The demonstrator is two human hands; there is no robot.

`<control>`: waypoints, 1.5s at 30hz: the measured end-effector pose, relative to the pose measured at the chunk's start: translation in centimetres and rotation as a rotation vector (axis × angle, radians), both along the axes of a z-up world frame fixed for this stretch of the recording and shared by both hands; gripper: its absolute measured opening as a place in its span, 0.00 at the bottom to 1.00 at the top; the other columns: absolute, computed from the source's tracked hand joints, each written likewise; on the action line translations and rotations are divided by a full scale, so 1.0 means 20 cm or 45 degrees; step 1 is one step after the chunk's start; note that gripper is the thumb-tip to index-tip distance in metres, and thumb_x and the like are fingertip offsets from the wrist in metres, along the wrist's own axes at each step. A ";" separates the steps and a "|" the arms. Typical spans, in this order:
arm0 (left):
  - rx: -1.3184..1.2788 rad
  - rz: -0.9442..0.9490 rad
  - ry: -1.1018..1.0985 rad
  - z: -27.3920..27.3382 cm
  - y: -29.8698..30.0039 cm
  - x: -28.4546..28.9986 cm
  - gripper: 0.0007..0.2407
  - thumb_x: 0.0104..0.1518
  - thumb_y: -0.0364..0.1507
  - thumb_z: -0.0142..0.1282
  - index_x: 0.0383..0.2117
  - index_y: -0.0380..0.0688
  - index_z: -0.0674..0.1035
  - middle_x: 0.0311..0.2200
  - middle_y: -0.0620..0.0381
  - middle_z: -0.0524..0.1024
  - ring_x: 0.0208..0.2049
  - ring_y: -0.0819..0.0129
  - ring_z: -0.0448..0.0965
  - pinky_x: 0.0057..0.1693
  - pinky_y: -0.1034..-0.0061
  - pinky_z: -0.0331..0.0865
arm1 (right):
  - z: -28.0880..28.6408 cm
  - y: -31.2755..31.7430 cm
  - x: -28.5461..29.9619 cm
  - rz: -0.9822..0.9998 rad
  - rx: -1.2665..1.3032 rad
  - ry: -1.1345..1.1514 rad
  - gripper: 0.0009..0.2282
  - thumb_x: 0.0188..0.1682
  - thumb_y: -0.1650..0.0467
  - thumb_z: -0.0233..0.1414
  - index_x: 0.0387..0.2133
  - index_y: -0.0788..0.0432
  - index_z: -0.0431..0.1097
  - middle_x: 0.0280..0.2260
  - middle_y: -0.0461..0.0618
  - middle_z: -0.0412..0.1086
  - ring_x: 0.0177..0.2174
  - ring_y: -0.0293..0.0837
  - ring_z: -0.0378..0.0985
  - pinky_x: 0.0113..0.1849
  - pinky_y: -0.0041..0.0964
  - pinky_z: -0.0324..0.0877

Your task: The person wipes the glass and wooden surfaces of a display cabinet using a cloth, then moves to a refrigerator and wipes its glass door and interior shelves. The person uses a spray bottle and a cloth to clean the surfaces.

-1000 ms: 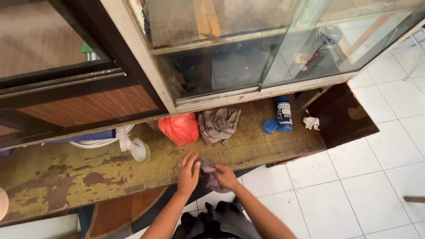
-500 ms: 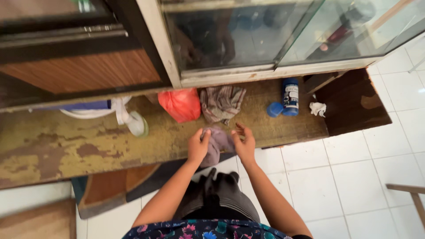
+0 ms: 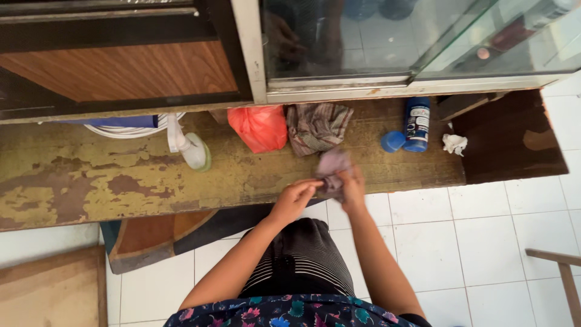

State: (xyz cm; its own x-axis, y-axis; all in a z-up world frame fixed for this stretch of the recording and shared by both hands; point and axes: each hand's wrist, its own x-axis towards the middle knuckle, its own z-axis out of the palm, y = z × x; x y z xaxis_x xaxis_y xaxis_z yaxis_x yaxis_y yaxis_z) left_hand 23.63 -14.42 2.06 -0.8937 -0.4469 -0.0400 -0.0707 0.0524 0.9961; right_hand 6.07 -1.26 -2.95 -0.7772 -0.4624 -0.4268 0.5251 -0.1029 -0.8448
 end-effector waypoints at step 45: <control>-0.276 0.121 -0.136 -0.09 0.04 0.06 0.06 0.54 0.21 0.57 0.33 0.40 0.85 0.54 0.49 0.75 0.47 0.60 0.84 0.49 0.71 0.80 | -0.01 0.29 0.27 0.418 1.034 1.787 0.21 0.40 0.72 0.59 0.50 0.62 0.70 0.60 0.54 0.65 0.62 0.51 0.61 0.62 0.49 0.53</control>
